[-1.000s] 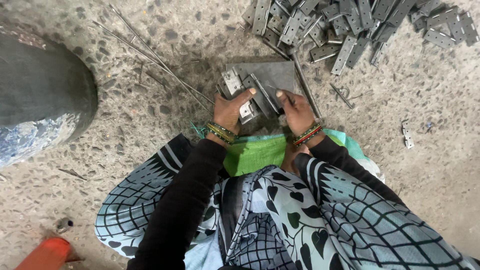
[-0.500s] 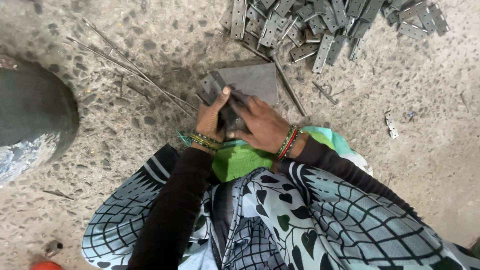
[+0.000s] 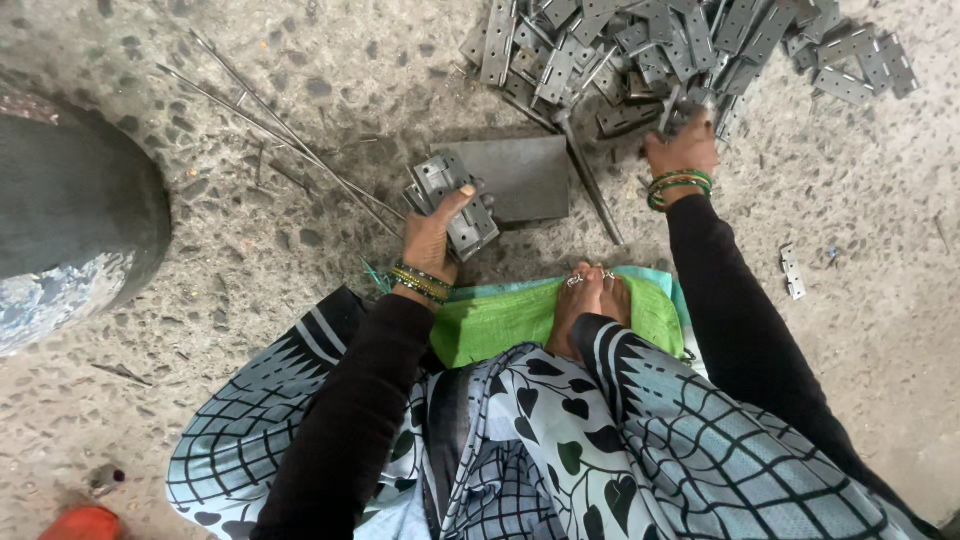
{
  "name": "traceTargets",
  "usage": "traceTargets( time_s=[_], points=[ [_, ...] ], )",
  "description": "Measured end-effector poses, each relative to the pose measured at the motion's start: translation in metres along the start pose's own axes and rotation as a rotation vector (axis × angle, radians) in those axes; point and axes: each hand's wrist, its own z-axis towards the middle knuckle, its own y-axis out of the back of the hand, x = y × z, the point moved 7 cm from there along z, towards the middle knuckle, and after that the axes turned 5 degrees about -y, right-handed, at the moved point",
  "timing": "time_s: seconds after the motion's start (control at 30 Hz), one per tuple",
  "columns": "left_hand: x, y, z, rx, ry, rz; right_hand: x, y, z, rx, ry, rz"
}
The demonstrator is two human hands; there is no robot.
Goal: The person sits on the floor and assembles metal hinge components by inserting pins into a metal block and striking them with a hammer. The person repeatedly picks up hinge parts, aligns them, and hammers the pins into place, then places the finished units into a nearby bucket.
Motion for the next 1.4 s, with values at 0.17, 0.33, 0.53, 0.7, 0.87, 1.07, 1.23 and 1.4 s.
traceTargets(
  time_s=[0.17, 0.33, 0.53, 0.7, 0.87, 1.07, 1.23, 1.4],
  points=[
    [0.004, -0.004, 0.008, 0.032, -0.022, -0.010, 0.016, -0.006, -0.051, 0.620, -0.656, 1.376],
    [0.002, 0.001, 0.001, -0.007, -0.015, -0.024, 0.118, 0.131, -0.073, 0.393, 0.138, 1.196],
    [-0.006, 0.001, -0.001, -0.022, -0.046, -0.050, 0.169, 0.205, -0.128, -0.551, 0.774, 0.430],
    [-0.003, -0.003, 0.004, -0.032, -0.002, -0.010, 0.170, 0.055, -0.147, 0.145, 0.648, -0.151],
    [-0.002, -0.006, 0.002, 0.027, -0.067, -0.074, 0.150, 0.039, -0.155, 0.184, 0.543, -0.027],
    [0.005, 0.001, 0.007, 0.023, -0.067, -0.034, 0.160, 0.057, -0.139, 0.185, 0.466, 0.158],
    [0.012, 0.006, 0.013, -0.018, -0.074, 0.034, 0.111, 0.022, -0.130, 0.728, -0.034, 0.473],
    [0.024, 0.010, 0.021, 0.064, -0.117, 0.156, 0.094, -0.001, -0.148, 0.913, -0.158, 0.931]
  ],
)
